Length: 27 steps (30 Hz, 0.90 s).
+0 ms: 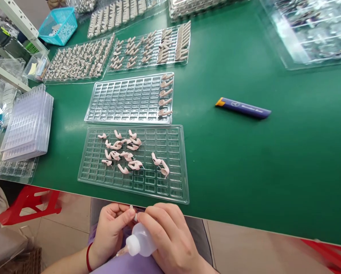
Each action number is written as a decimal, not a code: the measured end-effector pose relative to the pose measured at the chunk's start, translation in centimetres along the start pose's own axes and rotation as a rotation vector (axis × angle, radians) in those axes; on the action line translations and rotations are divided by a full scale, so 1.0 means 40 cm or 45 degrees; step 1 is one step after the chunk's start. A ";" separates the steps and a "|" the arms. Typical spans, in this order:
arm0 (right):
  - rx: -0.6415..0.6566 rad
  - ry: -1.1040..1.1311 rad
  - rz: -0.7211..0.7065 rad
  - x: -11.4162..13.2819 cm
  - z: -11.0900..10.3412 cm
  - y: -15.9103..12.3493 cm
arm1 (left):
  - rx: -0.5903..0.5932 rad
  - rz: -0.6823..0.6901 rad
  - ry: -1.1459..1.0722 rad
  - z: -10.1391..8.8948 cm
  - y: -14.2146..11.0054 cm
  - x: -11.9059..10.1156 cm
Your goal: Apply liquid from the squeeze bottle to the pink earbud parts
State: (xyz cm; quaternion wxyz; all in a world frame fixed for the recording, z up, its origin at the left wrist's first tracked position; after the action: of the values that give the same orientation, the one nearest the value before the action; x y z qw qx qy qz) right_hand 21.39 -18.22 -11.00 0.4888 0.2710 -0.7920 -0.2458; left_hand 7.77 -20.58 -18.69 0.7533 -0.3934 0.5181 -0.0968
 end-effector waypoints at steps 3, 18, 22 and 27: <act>-0.005 -0.021 -0.011 0.000 -0.001 0.002 | 0.002 -0.017 -0.012 -0.003 0.002 0.003; -0.108 0.148 0.085 0.003 -0.041 0.026 | 0.223 1.662 1.153 0.047 -0.170 -0.240; -0.121 0.131 0.088 0.000 -0.050 0.020 | 0.237 1.820 1.297 0.066 -0.191 -0.239; -0.137 0.135 0.069 0.000 -0.055 0.014 | 0.240 1.860 1.355 0.073 -0.200 -0.236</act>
State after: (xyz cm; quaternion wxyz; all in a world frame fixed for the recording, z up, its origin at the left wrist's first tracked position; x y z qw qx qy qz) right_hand 23.28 -18.09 -9.78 0.5505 0.2356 -0.7575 -0.2601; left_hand 8.19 -19.30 -6.03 0.3174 0.1927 0.9080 0.1939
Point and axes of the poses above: each hand's wrist, its own y-axis towards the middle knuckle, its own z-axis out of the palm, x = y × z, the point moved 8 cm from there along y, towards the middle knuckle, and after that the axes turned 7 degrees about -x, right-handed, at the moved point
